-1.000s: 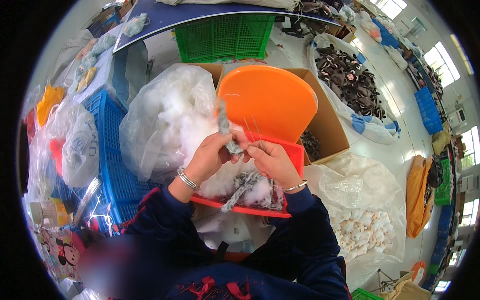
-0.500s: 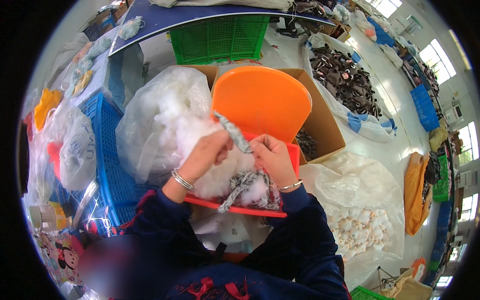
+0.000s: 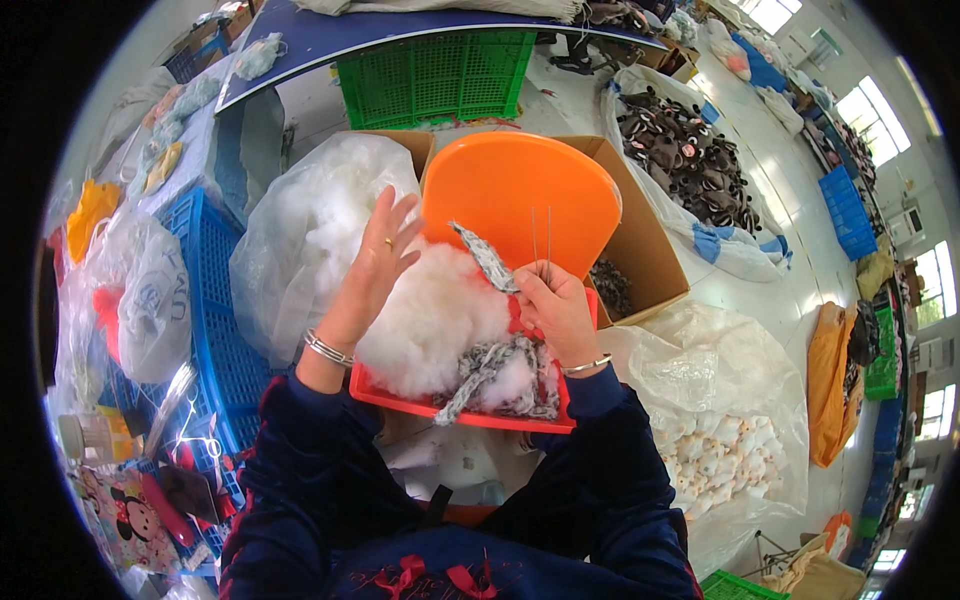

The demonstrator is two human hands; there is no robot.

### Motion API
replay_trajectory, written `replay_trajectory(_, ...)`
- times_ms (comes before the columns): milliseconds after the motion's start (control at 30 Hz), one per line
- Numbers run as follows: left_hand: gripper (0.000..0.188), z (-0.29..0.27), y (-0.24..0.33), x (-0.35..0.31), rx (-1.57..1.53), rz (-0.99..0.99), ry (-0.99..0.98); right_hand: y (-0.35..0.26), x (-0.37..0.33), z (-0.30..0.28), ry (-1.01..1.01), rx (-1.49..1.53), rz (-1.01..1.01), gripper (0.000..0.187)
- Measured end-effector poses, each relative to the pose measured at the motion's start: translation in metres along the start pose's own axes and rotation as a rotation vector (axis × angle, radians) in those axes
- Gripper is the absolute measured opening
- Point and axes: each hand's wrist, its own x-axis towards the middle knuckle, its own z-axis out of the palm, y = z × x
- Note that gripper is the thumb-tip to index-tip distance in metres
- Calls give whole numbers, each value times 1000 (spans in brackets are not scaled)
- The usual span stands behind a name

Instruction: The person repeatedly inserts white cotton-like filling into a gray textile strip using a metal hook tool. The person holds the textile in one hand and uses the hook to pull and pack the filling into the strip, then places the stuffed portion into a red tray.

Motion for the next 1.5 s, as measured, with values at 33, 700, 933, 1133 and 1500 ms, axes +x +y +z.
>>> replay_trajectory(33, 105, -1, 1, 1, -19, -6, -24, 1, 0, -1, 1, -6, -2, 12)
replay_trajectory(700, 63, 3, 3, -1, 108, -100, 48, -1, -3, 5, -63, -7, 35, 9)
replay_trajectory(933, 32, 15, 5, -4, 209, -224, -133, 1, -3, 8, -89, -53, 32, 12)
replay_trajectory(1133, 24, 30, -5, -7, 326, -275, -214, 9, -4, 10, -151, -186, 14, 14)
replay_trajectory(1500, 22, 31, -11, -9, 341, -308, -123, 16, -4, 18, -172, -347, -90, 12)
